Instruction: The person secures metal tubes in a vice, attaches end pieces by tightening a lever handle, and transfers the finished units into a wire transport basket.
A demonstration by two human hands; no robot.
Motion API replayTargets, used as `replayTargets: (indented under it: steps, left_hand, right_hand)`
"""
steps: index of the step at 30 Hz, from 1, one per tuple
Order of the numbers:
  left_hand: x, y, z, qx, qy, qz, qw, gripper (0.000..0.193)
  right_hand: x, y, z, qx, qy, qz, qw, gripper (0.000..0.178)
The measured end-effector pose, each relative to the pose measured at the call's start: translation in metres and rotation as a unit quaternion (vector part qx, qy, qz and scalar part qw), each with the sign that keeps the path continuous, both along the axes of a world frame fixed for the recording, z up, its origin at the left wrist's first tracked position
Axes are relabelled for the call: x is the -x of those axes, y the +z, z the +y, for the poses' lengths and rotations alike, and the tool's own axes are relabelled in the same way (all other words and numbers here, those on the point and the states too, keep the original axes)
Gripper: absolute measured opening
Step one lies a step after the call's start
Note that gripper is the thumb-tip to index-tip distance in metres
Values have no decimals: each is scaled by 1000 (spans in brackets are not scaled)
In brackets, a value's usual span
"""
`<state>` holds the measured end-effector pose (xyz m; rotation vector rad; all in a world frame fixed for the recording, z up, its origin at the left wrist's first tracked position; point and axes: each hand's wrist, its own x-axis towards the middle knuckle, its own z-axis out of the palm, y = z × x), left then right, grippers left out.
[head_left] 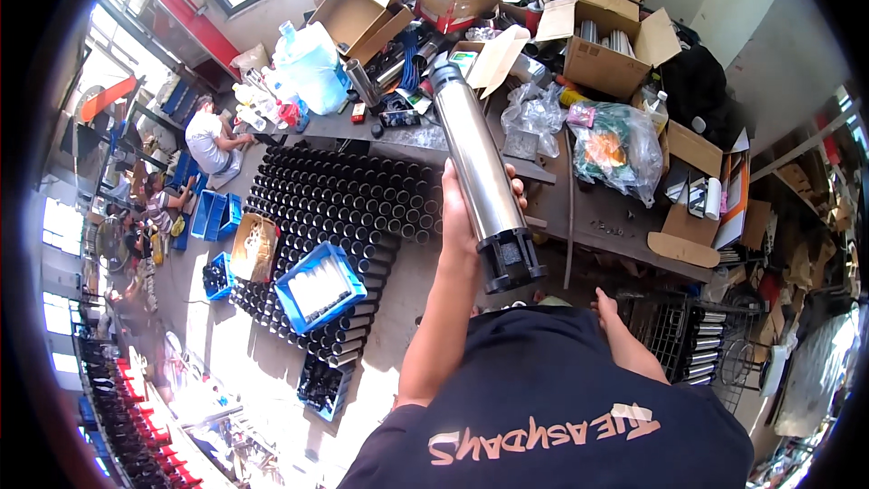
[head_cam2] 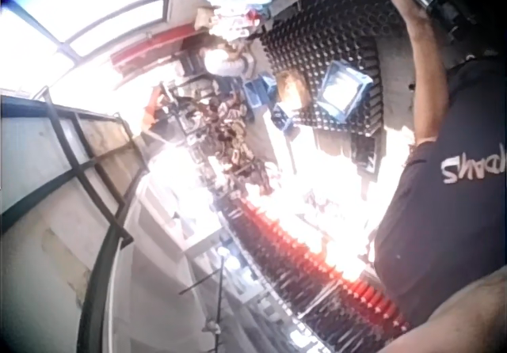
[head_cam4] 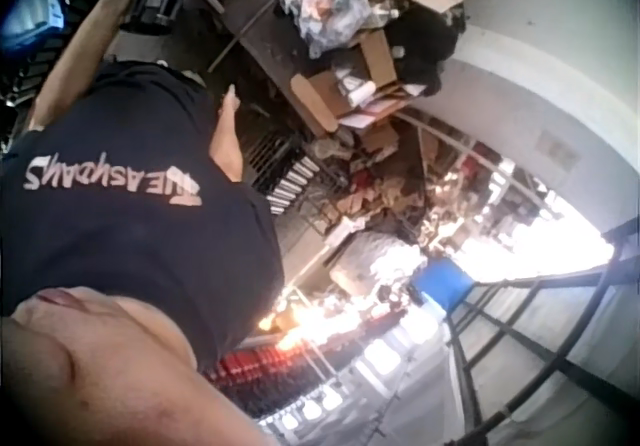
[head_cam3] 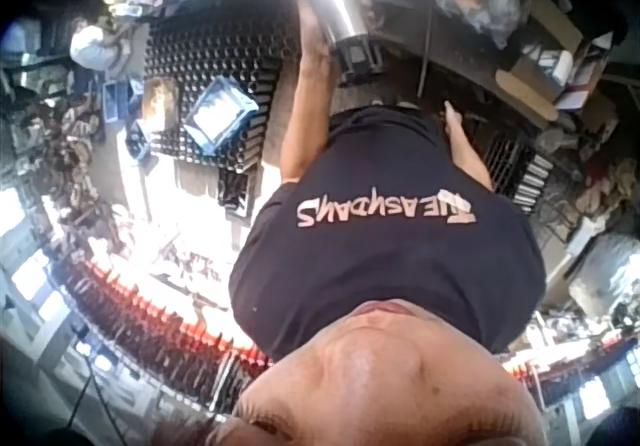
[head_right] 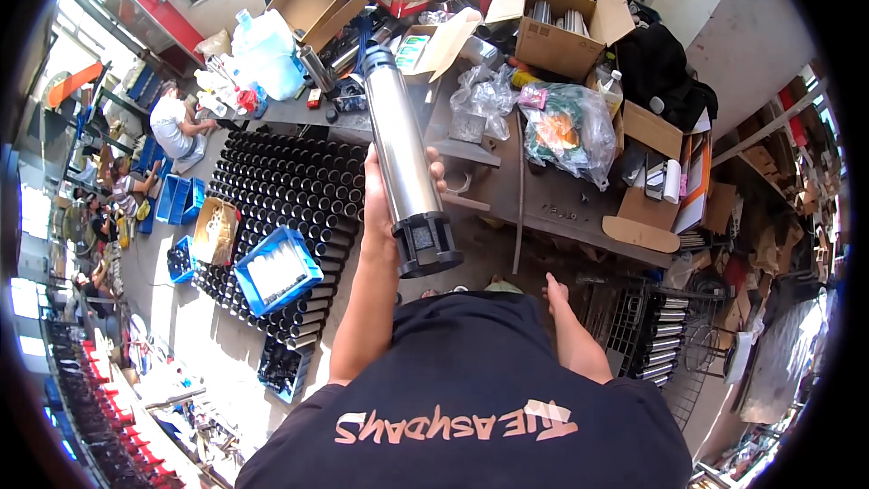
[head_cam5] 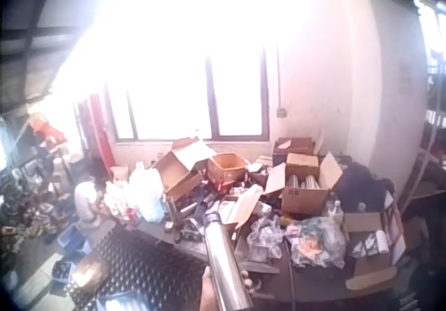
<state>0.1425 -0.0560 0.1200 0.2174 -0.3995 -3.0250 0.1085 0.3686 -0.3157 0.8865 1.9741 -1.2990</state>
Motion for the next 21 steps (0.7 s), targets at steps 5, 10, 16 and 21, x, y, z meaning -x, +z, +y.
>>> replayTargets:
  steps: [5,10,16,21]
  left_hand:
    - [1,-10,-4,-49,-28,-12,998,75]
    - [3,-16,0,-88,-48,28,995,71]
    - [7,-14,7,-101,-53,27,993,72]
    - [4,-15,3,-6,-44,86,995,62]
  right_hand:
    - [-13,7,-8,-7,-4,-1,1000,52]
    - [-14,24,-31,17,35,-2,999,50]
    - [-9,12,-29,3,84,26,996,55]
    - [-17,12,-28,-2,87,11,996,47]
